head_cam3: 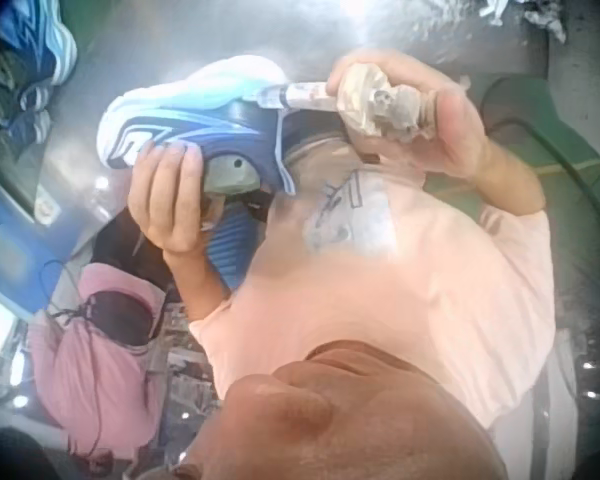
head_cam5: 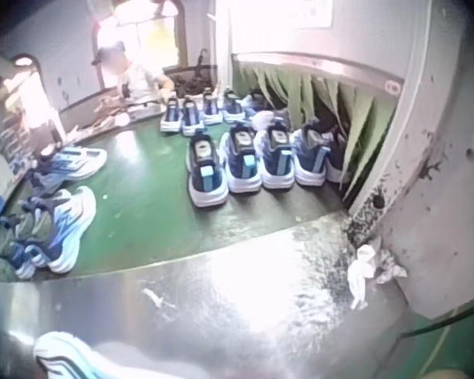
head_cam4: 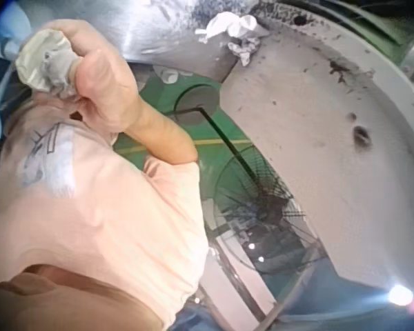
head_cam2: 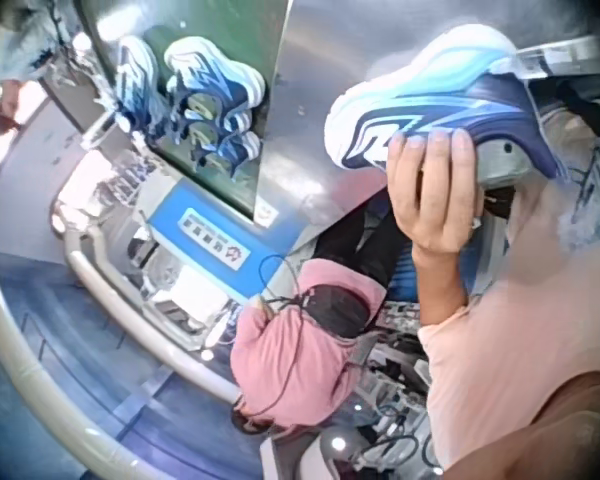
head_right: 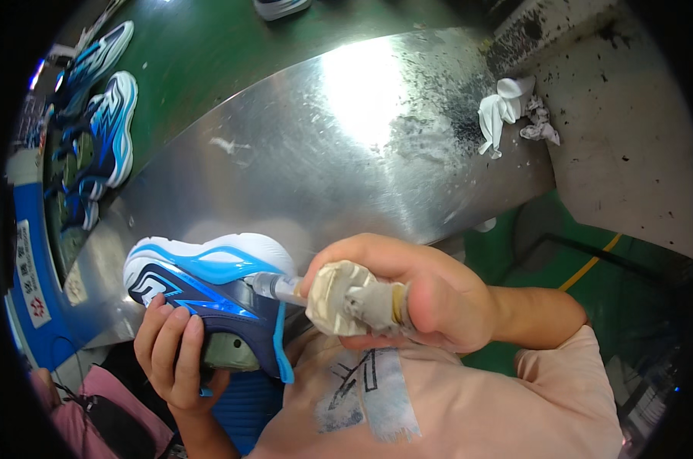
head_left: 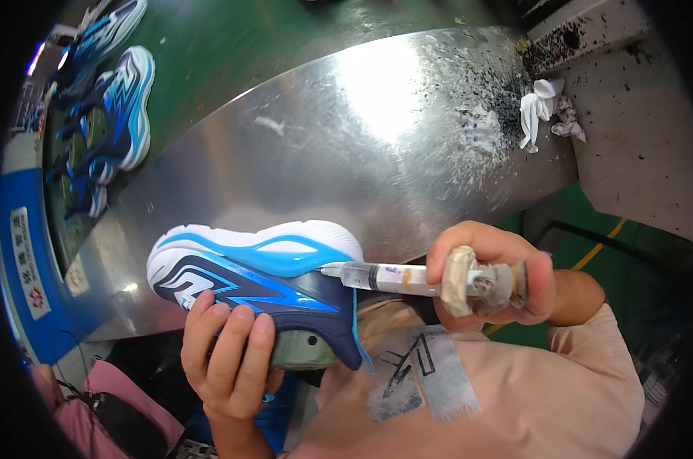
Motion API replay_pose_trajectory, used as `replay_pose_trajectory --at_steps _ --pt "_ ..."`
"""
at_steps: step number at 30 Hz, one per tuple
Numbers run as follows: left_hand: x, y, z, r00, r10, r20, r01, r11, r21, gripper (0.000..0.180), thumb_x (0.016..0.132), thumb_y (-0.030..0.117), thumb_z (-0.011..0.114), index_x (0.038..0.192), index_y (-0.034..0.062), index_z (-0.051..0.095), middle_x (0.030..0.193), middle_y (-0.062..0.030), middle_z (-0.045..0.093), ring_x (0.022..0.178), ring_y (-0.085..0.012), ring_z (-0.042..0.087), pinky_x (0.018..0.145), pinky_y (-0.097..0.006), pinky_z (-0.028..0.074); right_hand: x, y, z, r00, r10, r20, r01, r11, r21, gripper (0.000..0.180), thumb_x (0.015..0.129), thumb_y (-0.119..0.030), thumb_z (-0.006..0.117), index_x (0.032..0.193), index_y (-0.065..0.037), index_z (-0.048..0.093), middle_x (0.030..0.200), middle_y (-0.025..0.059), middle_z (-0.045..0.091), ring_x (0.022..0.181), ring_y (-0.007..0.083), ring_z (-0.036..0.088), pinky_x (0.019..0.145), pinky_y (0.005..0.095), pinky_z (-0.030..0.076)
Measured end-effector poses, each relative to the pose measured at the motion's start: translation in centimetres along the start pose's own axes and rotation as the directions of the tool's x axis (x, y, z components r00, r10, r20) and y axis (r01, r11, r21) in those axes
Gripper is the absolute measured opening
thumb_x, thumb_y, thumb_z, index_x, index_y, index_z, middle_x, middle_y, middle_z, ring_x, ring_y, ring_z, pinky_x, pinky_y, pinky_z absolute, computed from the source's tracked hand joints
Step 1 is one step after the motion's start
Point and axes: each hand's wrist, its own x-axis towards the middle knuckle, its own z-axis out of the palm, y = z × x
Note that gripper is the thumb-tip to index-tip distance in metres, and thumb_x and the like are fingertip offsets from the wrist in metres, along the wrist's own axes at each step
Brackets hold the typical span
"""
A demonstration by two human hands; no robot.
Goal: The person repeatedly picks up blue and white sneakers from a metal table and uses a syringe to apply a clear liquid along the sole edges. After each application, the shoe is placed back on the table among other identical shoes.
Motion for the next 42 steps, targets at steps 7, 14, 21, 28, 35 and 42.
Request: replay_pose_trajectory --at_steps 7,14,21,28,35,42 --pt "5.1 -3.8 -0.7 0.964 0.222 0.149 -0.22 0.975 -0.032 0.057 0.077 0.033 0.072 0.121 0.0025 0.054 0.112 -0.0204 0.061 0.095 -0.0389 0.06 0.081 -0.046 0.049 -0.4 2.7 -1.8 0.994 -0.057 -0.089 0.082 0.948 0.308 0.087 0.082 -0.071 0.047 0.129 0.002 0.035 0.091 0.0064 0.048 0.071 0.0081 0.042 0.06 0.0209 0.034" --pt "9.2 1.0 0.0 0.971 -0.007 0.241 -0.004 0.999 0.043 0.057 0.082 0.023 0.066 0.131 -0.0022 0.05 0.091 -0.0192 0.062 0.071 -0.033 0.059 0.061 -0.038 0.047 -1.6 2.9 -0.8 0.961 -0.188 -0.201 0.237 0.936 0.26 0.089 0.084 -0.068 0.045 0.136 0.002 0.029 0.097 0.0066 0.047 0.076 0.0074 0.041 0.063 0.0204 0.034" --pt "11.7 6.2 0.8 0.903 -0.411 0.126 0.402 0.911 0.089 0.049 0.087 0.014 0.058 0.133 0.0008 0.049 0.074 -0.0246 0.063 0.06 -0.0388 0.061 0.054 -0.041 0.046 -1.8 3.3 1.3 0.89 -0.347 -0.295 0.407 0.897 0.174 0.076 0.09 -0.056 0.048 0.136 0.002 0.032 0.102 0.0033 0.05 0.084 0.0054 0.044 0.075 0.0207 0.038" --pt "12.4 5.7 0.9 0.876 -0.478 0.058 0.478 0.878 0.022 0.045 0.085 0.017 0.059 0.125 -0.0026 0.054 0.063 -0.0234 0.06 0.054 -0.0394 0.058 0.051 -0.045 0.042 -1.9 5.7 4.5 0.846 -0.443 -0.296 0.458 0.889 -0.023 0.066 0.095 -0.044 0.049 0.137 0.003 0.028 0.112 0.0049 0.048 0.1 0.0091 0.046 0.087 0.0236 0.04" --pt "9.4 5.4 0.6 0.814 -0.581 0.0 0.57 0.798 -0.195 0.045 0.088 0.017 0.055 0.132 0.008 0.051 0.102 -0.0293 0.062 0.09 -0.0404 0.063 0.07 -0.042 0.048 -1.3 6.1 2.9 0.84 -0.379 -0.388 0.497 0.825 0.268 0.067 0.087 -0.068 0.041 0.115 -0.007 0.049 0.069 -0.0022 0.051 0.058 0.0056 0.042 0.047 0.0205 0.031" --pt "1.7 -0.7 -0.8 0.996 0.075 -0.046 -0.079 0.993 -0.087 0.024 0.076 0.02 0.067 0.098 0.0119 0.06 0.125 -0.0169 0.052 0.121 -0.0428 0.046 0.101 -0.059 0.032 8.9 1.5 0.0 0.982 0.169 -0.081 -0.097 0.828 0.552 0.054 0.093 -0.059 0.034 0.112 -0.011 0.05 0.064 -0.0056 0.034 0.052 0.0051 0.027 0.043 0.0183 0.023"
